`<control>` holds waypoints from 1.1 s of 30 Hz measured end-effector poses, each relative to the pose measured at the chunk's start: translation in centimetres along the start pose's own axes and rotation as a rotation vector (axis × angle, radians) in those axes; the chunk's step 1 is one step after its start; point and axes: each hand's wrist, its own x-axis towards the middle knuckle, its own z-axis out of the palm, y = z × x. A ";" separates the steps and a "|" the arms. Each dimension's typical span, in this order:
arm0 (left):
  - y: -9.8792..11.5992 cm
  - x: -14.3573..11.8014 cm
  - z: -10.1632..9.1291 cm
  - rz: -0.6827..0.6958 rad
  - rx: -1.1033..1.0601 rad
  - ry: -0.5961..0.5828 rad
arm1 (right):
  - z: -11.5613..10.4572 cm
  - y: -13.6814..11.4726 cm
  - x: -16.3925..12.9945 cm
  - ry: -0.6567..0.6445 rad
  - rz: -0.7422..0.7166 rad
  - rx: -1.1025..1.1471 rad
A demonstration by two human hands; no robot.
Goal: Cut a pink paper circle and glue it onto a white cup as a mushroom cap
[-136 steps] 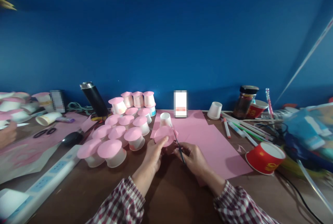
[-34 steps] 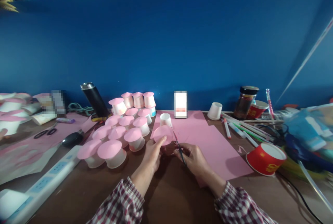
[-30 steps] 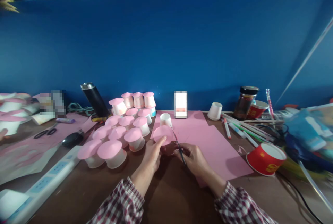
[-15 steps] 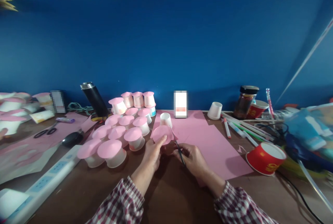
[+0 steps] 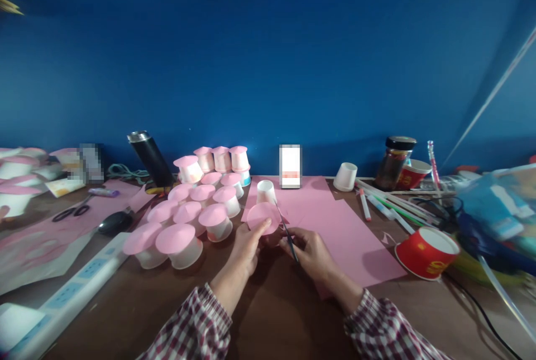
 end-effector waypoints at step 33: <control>0.4 0.1 0.1 0.007 -0.055 0.109 | 0.3 -0.4 -0.1 0.038 0.028 -0.054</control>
